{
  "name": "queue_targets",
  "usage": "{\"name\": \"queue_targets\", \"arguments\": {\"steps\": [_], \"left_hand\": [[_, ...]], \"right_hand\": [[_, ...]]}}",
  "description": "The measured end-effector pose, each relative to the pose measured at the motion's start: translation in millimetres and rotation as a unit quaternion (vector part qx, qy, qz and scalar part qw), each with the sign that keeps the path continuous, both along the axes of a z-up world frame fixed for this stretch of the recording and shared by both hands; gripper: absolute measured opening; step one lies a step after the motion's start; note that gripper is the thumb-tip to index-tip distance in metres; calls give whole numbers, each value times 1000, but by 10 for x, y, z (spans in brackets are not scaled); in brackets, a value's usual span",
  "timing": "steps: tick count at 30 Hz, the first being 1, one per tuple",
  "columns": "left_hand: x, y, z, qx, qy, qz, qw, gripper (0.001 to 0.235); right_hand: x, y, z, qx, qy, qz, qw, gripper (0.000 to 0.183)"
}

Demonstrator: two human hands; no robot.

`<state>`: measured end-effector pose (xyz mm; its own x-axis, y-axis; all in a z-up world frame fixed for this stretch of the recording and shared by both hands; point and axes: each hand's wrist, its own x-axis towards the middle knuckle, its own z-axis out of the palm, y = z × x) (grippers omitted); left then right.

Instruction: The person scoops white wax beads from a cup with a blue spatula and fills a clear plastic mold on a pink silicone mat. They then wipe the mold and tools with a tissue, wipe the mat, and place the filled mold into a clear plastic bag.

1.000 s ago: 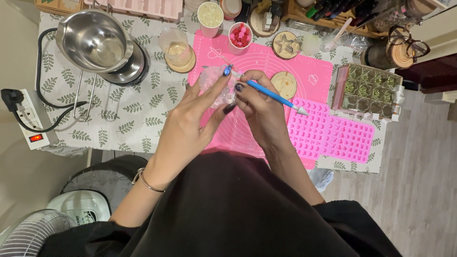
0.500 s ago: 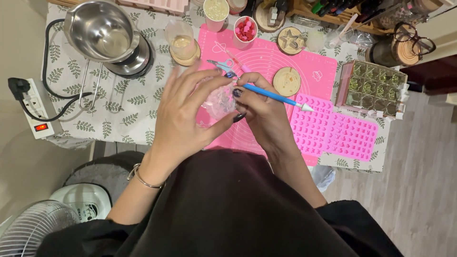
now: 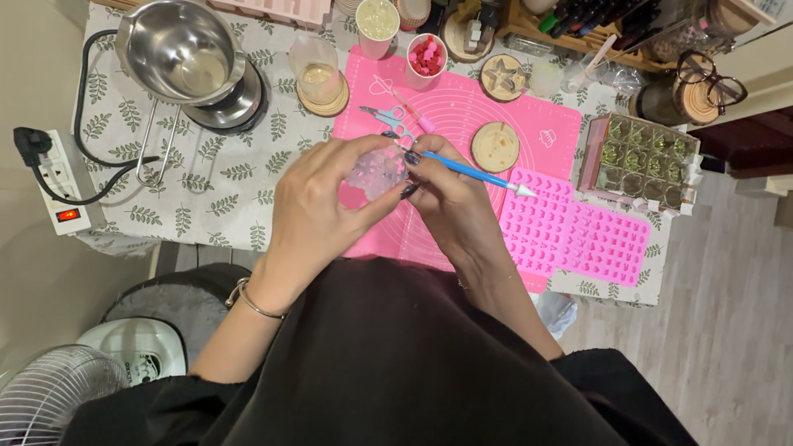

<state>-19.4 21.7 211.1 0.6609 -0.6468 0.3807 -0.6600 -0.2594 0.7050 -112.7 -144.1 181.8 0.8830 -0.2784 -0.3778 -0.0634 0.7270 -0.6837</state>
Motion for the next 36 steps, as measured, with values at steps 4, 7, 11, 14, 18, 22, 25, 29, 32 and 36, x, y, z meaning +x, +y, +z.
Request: {"name": "queue_targets", "arguments": {"steps": [4, 7, 11, 14, 18, 22, 25, 29, 32, 36], "left_hand": [[-26, -23, -55, -5, 41, 6, 999, 42], [-30, -44, -86, -4, 59, 0, 998, 42], [-6, -89, -120, -13, 130, -8, 991, 40], [12, -133, -178, -10, 162, -2, 987, 40], [56, -176, -330, 40, 219, 45, 974, 40], [111, -207, -656, 82, 281, 60, 954, 39], [109, -264, -968, 68, 357, 47, 930, 37], [145, -317, -1181, 82, 464, 45, 881, 28], [162, -387, -1272, 92, 484, 40, 869, 26], [184, -388, -1409, 64, 506, 19, 860, 23]], "right_hand": [[10, 2, 20, -4, 37, -9, 999, 11], [-23, -32, -66, -9, 27, -1, 1000, 9], [-24, -69, -97, -22, 20, -2, 1000, 8], [14, -62, -92, -67, 44, -35, 996, 9], [-71, -140, -328, -227, 39, -49, 972, 31], [-150, -116, -522, -236, 17, -30, 971, 31], [-202, -145, -809, -259, -21, -44, 965, 19], [-252, -221, -1153, -244, 4, -27, 969, 8], [-236, -257, -1238, -207, 23, -20, 978, 7], [-162, -270, -1396, -197, 40, -8, 980, 12]]}}
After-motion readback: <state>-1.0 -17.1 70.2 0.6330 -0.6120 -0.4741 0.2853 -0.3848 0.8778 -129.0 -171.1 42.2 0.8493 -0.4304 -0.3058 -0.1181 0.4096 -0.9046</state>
